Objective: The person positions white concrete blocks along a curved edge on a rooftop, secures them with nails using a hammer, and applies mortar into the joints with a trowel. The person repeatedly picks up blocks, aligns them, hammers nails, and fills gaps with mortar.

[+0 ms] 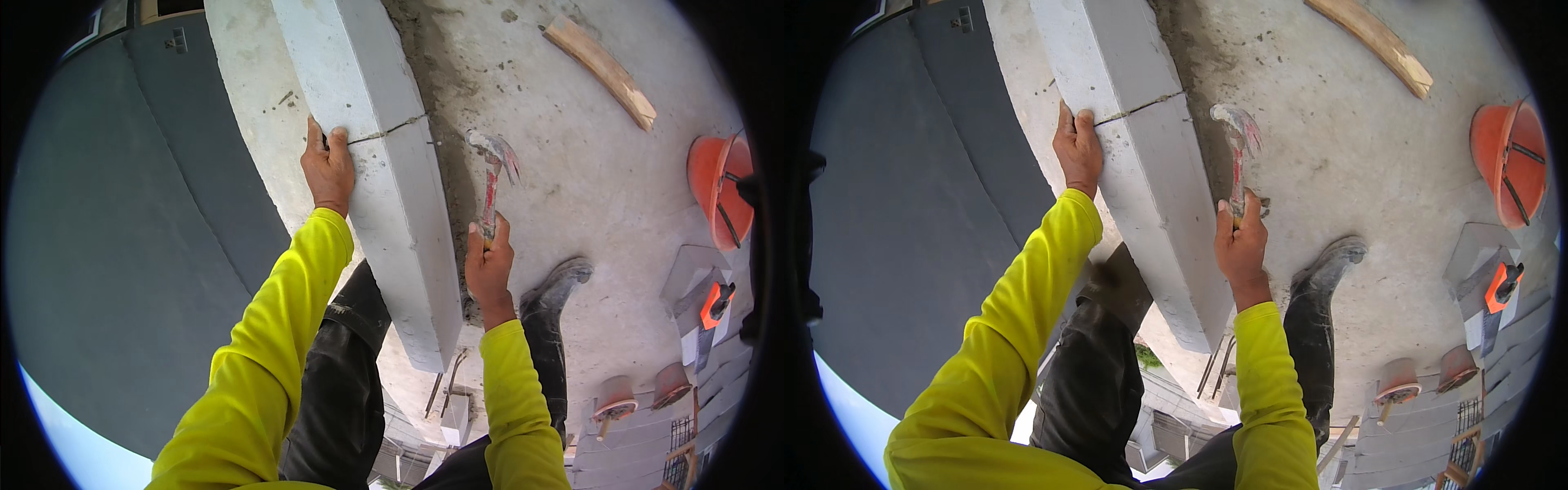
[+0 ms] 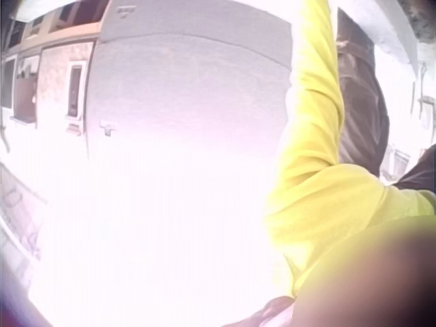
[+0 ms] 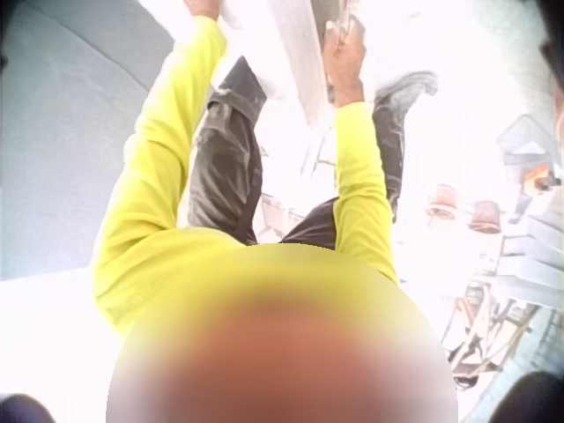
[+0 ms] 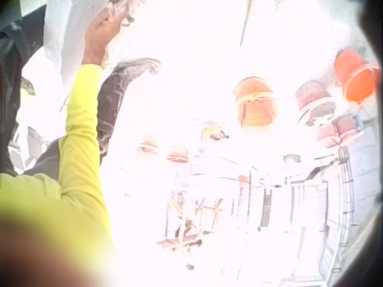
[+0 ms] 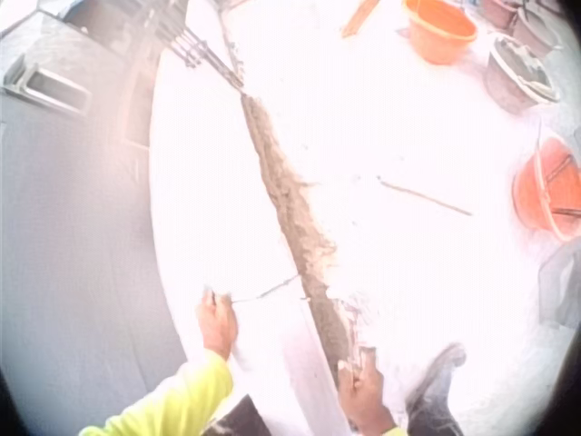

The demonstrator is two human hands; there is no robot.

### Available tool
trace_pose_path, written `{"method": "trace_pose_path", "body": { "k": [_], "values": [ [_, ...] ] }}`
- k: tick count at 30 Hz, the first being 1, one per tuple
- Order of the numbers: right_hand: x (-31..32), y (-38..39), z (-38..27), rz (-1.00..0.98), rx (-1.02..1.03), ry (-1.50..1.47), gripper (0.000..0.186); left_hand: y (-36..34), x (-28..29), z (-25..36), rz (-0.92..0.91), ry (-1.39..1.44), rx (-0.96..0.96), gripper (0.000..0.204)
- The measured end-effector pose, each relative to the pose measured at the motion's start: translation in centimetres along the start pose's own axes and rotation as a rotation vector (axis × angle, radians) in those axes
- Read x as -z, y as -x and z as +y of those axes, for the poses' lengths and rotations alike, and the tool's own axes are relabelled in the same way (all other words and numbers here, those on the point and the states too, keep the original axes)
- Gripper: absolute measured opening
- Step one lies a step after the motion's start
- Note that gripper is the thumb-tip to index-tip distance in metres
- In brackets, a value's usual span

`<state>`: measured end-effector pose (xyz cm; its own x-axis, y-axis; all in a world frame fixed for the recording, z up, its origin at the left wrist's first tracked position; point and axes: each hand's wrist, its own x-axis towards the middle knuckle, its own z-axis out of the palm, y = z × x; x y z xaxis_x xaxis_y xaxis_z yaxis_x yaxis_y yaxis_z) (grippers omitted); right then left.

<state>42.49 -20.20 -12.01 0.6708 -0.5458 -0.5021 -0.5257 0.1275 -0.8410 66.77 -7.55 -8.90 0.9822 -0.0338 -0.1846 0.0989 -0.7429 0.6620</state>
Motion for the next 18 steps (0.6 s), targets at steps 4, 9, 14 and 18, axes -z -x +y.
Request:
{"method": "trace_pose_path", "body": {
  "k": [4,9,14,18],
  "values": [
    [-1.4,-0.5,1.3,-0.043,0.132,0.154,0.034,-0.1,-0.1,-0.2,0.008,-0.004,-0.05,0.064],
    [-2.3,-0.8,1.8,0.093,0.224,-0.06,0.034,0.0,0.0,0.0,-0.007,0.0,-0.048,0.063],
    [-2.3,-1.5,3.0,-0.013,0.176,0.106,0.034,0.0,0.1,0.0,-0.029,0.016,-0.03,0.062],
    [-2.5,-1.7,3.6,0.136,0.255,-0.02,0.034,0.1,-0.1,-0.2,0.011,-0.013,-0.036,0.06]
  ]
}}
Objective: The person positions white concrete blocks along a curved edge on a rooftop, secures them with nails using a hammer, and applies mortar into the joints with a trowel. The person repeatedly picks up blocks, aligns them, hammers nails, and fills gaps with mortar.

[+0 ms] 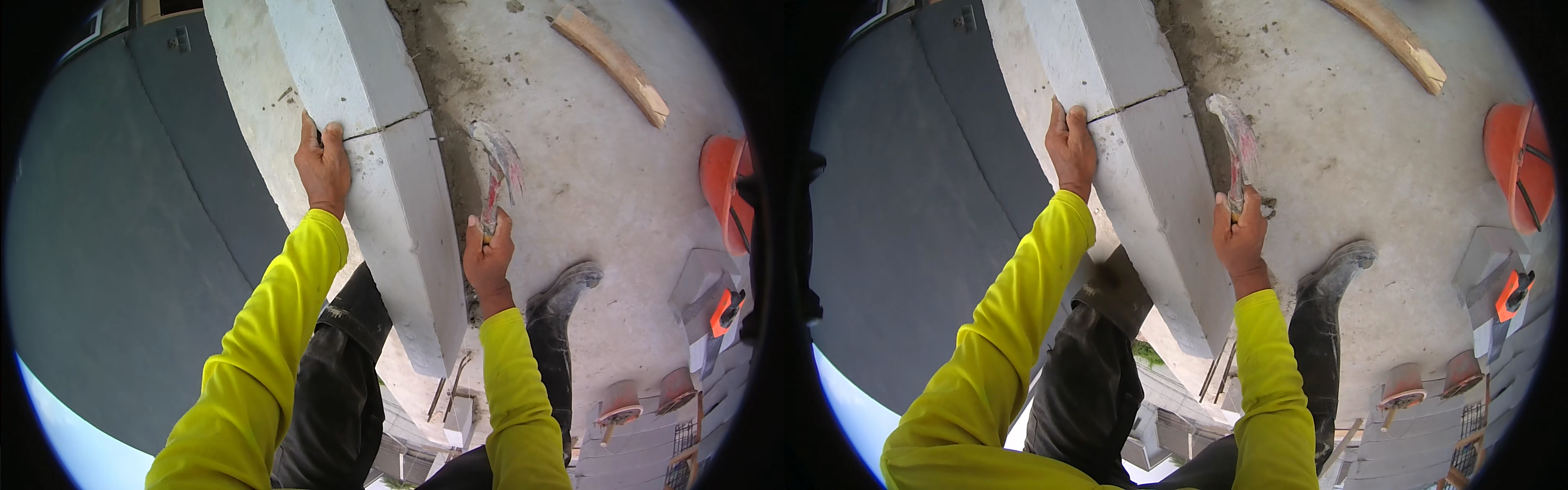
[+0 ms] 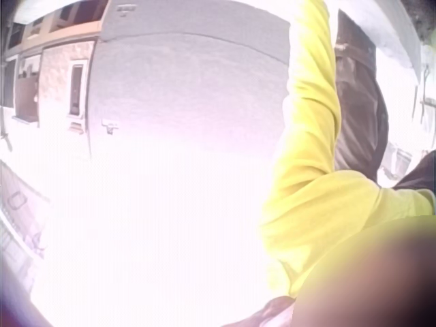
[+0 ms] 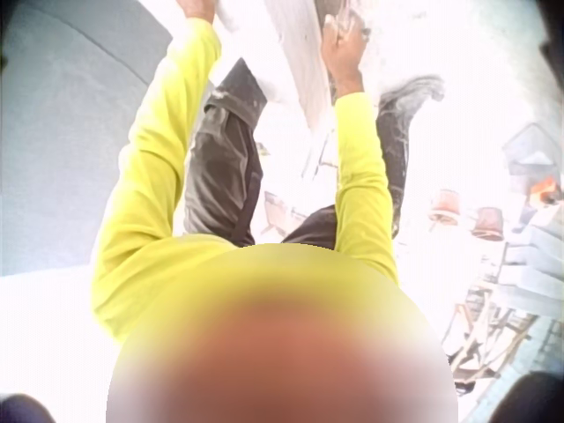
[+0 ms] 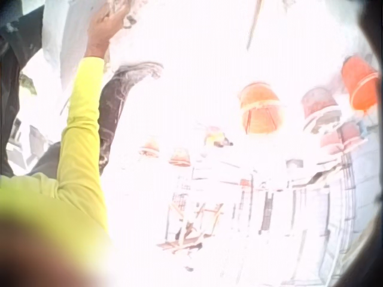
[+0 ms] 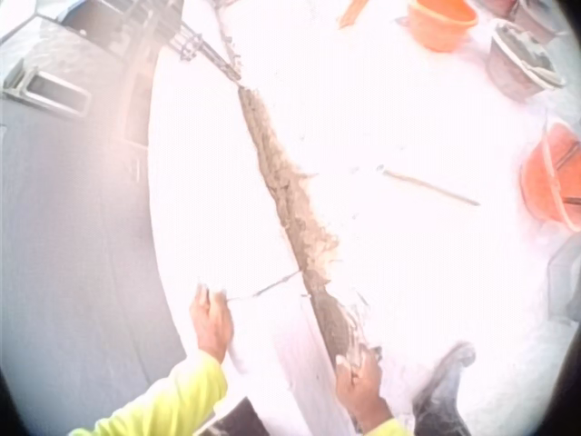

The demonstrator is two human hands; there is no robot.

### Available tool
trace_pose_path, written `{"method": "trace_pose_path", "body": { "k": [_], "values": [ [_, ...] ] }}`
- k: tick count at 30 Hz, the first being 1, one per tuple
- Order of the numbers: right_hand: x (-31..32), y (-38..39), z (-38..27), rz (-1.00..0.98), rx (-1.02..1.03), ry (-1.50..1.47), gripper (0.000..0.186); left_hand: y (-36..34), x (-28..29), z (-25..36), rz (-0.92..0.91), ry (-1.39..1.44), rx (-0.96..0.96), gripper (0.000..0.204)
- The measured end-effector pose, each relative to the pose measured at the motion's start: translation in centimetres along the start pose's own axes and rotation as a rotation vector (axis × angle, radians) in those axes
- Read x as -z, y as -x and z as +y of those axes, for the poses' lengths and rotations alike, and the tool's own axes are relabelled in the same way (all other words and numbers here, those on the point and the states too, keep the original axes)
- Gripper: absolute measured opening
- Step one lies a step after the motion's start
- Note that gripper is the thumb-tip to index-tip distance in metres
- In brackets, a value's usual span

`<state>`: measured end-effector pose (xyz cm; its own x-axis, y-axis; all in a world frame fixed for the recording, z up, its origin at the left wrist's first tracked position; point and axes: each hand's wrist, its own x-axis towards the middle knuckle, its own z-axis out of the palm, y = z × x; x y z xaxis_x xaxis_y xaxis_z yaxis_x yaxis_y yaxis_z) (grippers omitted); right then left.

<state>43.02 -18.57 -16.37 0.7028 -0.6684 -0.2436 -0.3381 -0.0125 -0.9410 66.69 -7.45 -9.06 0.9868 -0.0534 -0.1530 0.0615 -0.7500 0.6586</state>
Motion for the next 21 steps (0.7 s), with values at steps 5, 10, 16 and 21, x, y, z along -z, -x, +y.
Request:
{"method": "trace_pose_path", "body": {
  "k": [5,10,16,21],
  "values": [
    [-0.1,-0.5,0.2,-0.203,-0.043,0.099,0.034,0.0,0.0,0.1,-0.016,0.026,-0.005,0.06],
    [-0.1,-0.7,0.4,-0.037,0.028,0.0,0.029,0.0,-0.1,0.0,-0.016,0.015,-0.018,0.061],
    [-0.3,-0.8,0.7,-0.192,-0.036,0.112,0.026,-0.1,0.0,-0.1,-0.017,0.017,0.0,0.062],
    [0.1,-1.2,0.8,-0.095,0.094,-0.134,0.025,0.0,0.0,0.1,-0.021,0.024,-0.013,0.06]
  ]
}}
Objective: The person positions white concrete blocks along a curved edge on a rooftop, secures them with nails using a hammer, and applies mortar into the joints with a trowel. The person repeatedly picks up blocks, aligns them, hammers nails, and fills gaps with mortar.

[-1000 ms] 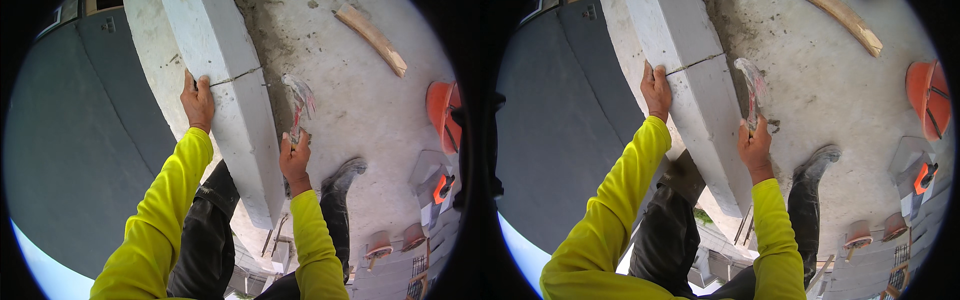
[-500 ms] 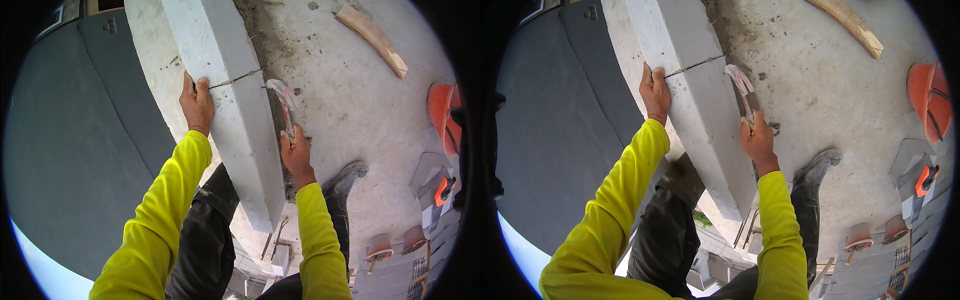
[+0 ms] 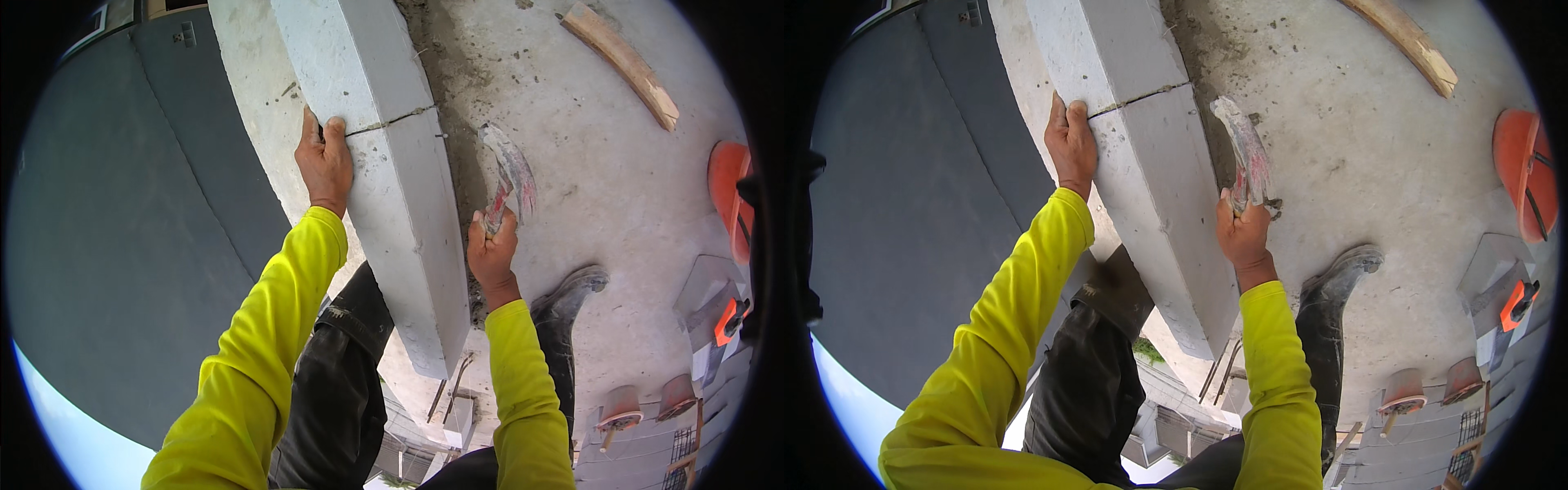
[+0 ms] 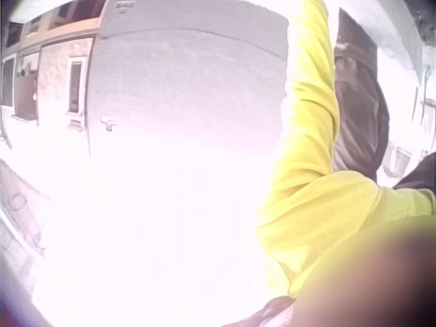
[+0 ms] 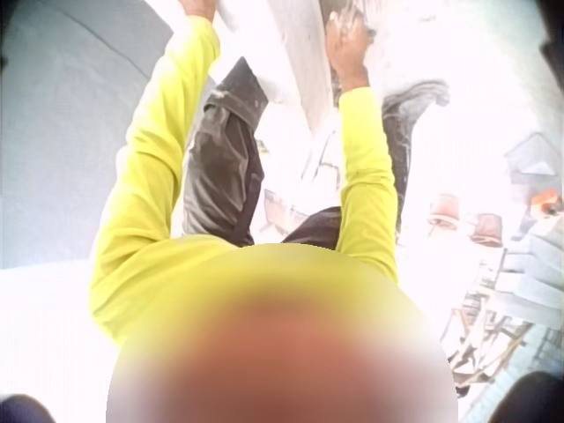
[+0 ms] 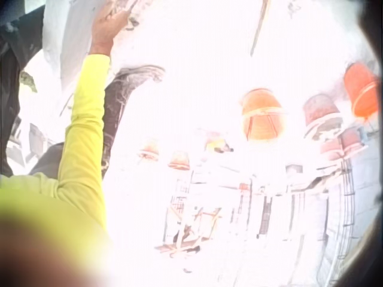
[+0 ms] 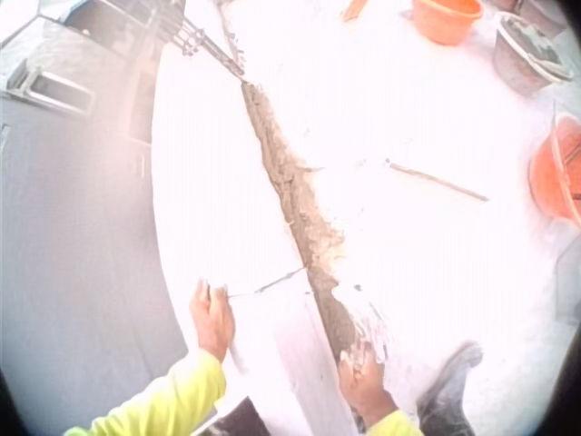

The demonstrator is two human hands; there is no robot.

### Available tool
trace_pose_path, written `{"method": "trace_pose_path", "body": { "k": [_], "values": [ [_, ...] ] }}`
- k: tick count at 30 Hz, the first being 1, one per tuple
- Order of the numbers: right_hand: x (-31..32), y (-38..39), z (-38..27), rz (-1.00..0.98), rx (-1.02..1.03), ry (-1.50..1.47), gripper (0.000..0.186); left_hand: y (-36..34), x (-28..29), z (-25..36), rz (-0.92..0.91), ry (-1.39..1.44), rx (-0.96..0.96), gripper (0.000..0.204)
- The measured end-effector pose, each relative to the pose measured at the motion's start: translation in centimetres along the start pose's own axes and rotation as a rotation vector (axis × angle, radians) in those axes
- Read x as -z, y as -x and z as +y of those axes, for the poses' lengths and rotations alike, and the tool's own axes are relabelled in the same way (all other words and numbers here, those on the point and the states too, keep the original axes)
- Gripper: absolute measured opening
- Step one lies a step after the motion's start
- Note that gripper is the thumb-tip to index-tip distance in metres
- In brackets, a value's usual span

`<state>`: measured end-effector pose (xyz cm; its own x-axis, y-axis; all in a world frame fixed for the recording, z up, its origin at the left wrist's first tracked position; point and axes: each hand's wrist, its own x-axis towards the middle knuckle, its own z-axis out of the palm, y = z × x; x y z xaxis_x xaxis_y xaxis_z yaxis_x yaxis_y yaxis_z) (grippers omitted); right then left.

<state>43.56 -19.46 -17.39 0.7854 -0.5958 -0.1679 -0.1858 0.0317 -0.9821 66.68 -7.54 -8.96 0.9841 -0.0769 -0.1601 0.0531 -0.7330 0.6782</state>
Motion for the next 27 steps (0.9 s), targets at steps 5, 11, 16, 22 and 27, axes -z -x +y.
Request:
{"method": "trace_pose_path", "body": {
  "k": [5,11,16,22,27],
  "values": [
    [0.3,-0.3,-0.1,-0.159,-0.266,0.236,0.027,0.0,-0.1,0.2,0.016,-0.006,-0.016,0.059],
    [0.1,-0.2,0.0,-0.114,-0.15,0.263,0.022,0.0,-0.1,0.2,0.007,-0.018,0.034,0.058],
    [-0.1,-0.6,0.1,-0.152,-0.175,0.275,0.023,-0.2,0.0,0.0,0.002,0.001,-0.022,0.058],
    [-0.2,-1.5,0.4,-0.055,-0.02,0.232,0.023,-0.1,0.0,-0.2,0.0,0.021,0.022,0.059],
    [0.1,-0.9,1.1,0.017,-0.165,0.274,0.026,-0.1,-0.1,-0.4,0.036,-0.003,-0.019,0.061]
  ]
}}
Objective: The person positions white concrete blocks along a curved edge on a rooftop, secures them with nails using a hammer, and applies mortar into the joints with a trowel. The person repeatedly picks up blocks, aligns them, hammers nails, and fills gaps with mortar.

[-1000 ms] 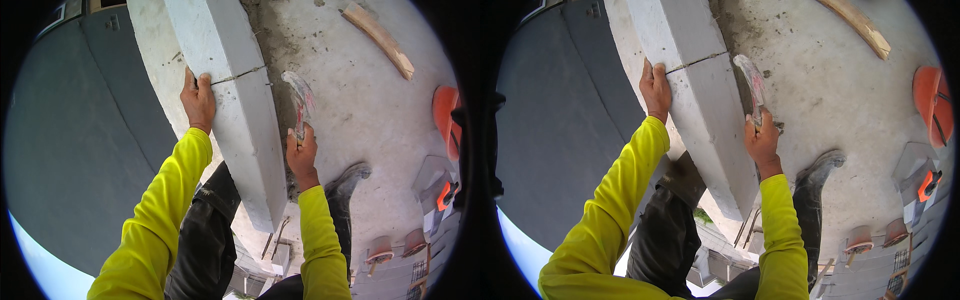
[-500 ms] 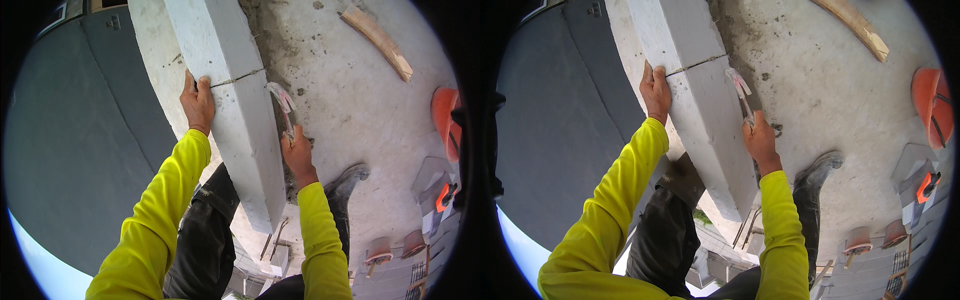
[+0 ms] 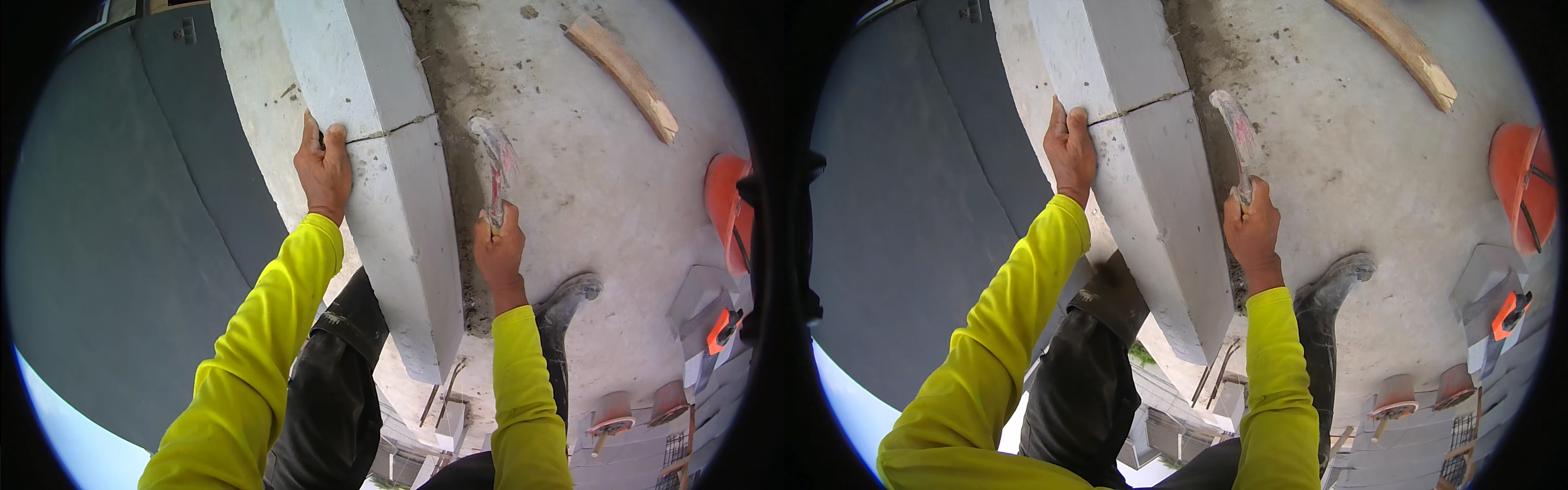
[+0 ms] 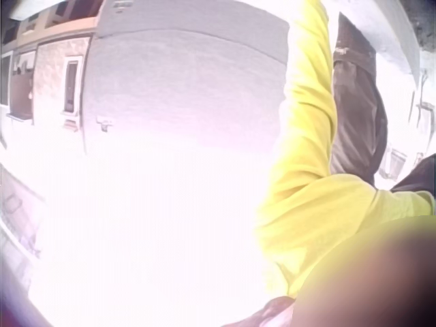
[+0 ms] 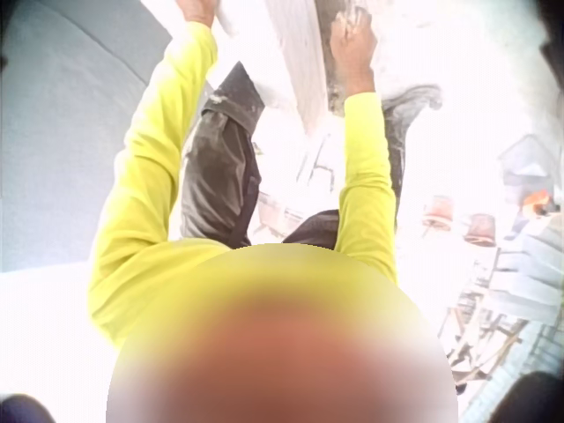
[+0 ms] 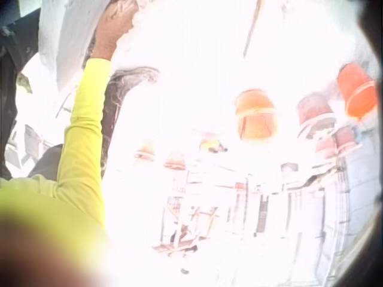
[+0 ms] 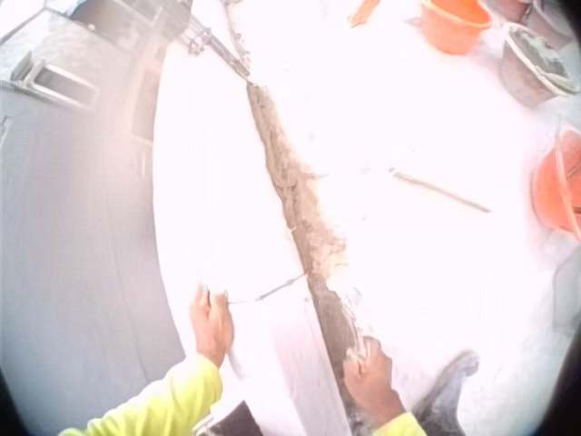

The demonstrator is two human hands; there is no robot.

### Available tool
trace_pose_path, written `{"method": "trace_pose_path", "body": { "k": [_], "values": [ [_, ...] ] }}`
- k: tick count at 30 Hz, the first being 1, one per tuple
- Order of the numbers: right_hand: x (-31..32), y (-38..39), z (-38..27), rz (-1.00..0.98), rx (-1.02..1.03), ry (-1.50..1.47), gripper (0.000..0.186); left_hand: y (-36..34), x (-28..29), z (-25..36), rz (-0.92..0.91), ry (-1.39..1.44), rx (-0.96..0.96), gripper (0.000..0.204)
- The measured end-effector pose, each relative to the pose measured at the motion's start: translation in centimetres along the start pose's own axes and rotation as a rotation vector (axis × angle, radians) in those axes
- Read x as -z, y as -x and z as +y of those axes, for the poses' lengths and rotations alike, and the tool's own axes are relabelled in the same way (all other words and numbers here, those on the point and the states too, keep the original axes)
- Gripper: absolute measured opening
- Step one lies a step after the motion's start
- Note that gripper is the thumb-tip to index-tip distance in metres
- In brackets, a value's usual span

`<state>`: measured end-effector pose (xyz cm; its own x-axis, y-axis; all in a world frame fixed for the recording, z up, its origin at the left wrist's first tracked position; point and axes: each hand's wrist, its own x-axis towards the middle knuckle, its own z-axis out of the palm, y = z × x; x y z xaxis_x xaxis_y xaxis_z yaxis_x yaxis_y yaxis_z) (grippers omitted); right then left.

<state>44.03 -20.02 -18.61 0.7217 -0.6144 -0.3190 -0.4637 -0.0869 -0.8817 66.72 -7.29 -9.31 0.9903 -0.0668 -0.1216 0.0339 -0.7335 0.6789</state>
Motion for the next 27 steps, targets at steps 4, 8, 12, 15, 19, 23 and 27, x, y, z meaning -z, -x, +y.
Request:
{"method": "trace_pose_path", "body": {
  "k": [4,8,12,15,19,23,27],
  "values": [
    [-0.3,0.6,0.3,0.002,0.042,-0.222,0.025,0.2,0.2,0.1,-0.042,-0.01,0.051,0.062],
    [0.2,0.8,0.6,-0.264,-0.082,0.109,0.022,-0.1,0.0,0.0,-0.017,0.013,0.015,0.061],
    [0.2,0.9,0.8,0.1,-0.033,-0.265,0.021,-0.1,0.1,-0.1,-0.036,0.007,0.032,0.06],
    [-0.3,0.2,0.8,0.033,0.038,-0.282,0.02,-0.1,0.1,-0.1,-0.032,0.033,0.01,0.06],
    [-0.5,-0.5,0.2,-0.286,-0.021,0.092,0.016,-0.3,0.1,-0.1,-0.006,-0.007,-0.003,0.059],
    [-0.4,-0.3,-0.6,0.125,-0.069,-0.358,0.019,0.1,0.1,-0.2,-0.044,0.012,0.057,0.059],
    [-0.8,-0.4,-0.2,-0.257,-0.062,0.151,0.022,0.0,0.1,-0.5,-0.027,0.014,0.017,0.059]
  ]
}}
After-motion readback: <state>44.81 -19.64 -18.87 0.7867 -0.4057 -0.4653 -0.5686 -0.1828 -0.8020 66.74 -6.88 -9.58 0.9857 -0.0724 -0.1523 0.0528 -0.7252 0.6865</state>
